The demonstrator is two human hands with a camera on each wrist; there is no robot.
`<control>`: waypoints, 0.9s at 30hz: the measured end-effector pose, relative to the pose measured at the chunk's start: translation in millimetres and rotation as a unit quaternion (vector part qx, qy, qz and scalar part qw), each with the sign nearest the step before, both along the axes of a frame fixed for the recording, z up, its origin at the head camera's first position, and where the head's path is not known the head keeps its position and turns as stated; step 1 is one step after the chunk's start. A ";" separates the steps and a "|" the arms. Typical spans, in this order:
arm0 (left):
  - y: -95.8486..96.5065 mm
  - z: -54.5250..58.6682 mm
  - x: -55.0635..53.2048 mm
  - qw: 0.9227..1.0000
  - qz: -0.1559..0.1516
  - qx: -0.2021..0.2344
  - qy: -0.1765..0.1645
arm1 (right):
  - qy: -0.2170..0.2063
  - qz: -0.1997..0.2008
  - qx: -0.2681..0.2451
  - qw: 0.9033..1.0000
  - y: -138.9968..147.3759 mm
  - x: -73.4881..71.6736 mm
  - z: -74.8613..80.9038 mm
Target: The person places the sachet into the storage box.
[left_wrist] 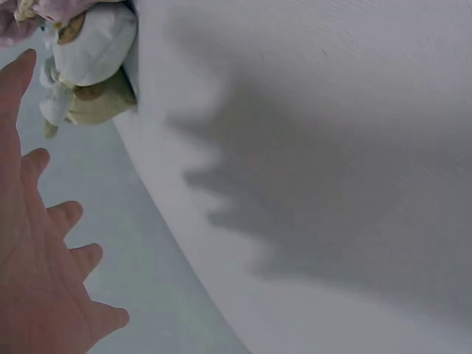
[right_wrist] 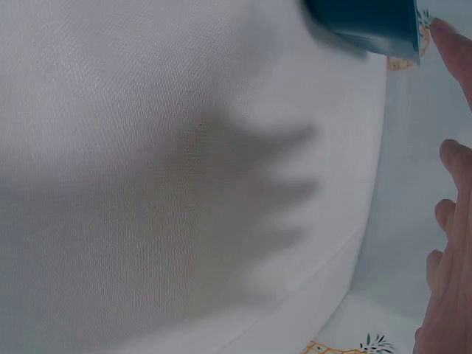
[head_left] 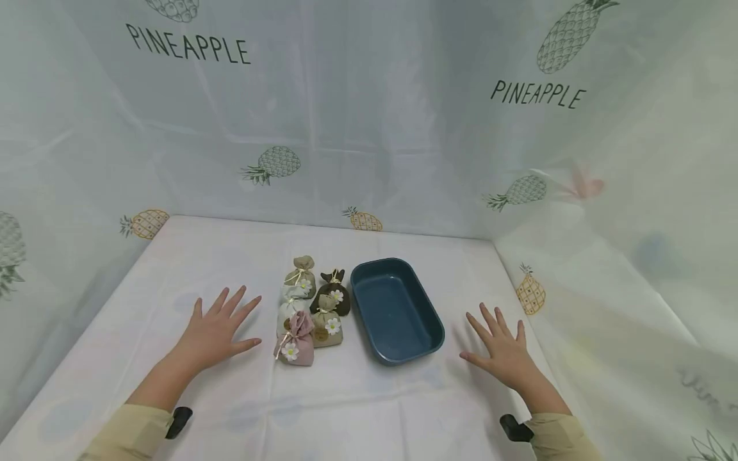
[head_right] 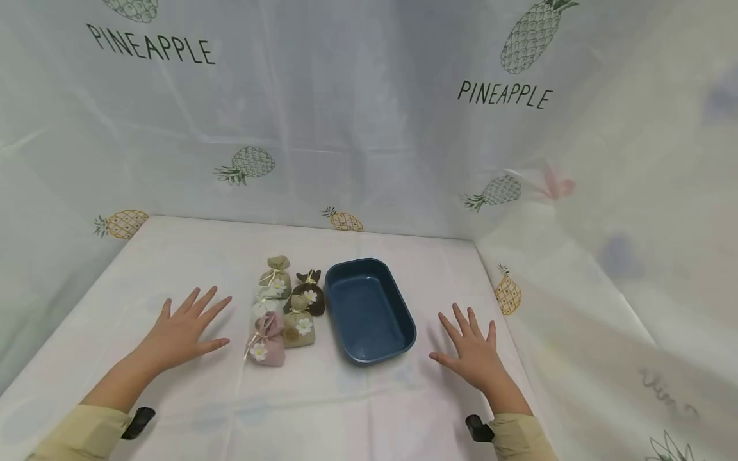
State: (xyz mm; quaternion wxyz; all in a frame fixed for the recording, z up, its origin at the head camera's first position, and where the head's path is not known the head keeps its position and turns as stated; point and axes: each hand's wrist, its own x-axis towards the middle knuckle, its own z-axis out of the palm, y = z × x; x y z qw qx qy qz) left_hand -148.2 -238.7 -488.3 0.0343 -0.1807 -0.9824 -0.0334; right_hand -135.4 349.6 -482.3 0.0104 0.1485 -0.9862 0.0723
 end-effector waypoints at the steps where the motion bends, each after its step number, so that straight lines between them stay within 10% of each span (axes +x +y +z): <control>1: 2.5 1.0 0.1 1.000 -0.004 -0.002 0.000 | -0.002 -0.001 -0.001 1.000 -0.6 -0.1 -0.4; 9: 23.4 5.5 -3.4 0.999 -0.043 0.019 0.008 | 0.012 0.011 -0.045 0.999 -10.9 -2.1 -2.9; 15: 41.0 4.1 -4.7 0.989 -0.093 0.116 -0.007 | -0.032 0.014 -0.127 0.991 -24.8 -6.0 -5.9; 27: 61.4 -5.2 -2.2 0.963 -0.114 0.220 -0.107 | -0.119 0.019 -0.316 0.941 -40.6 -17.2 -21.4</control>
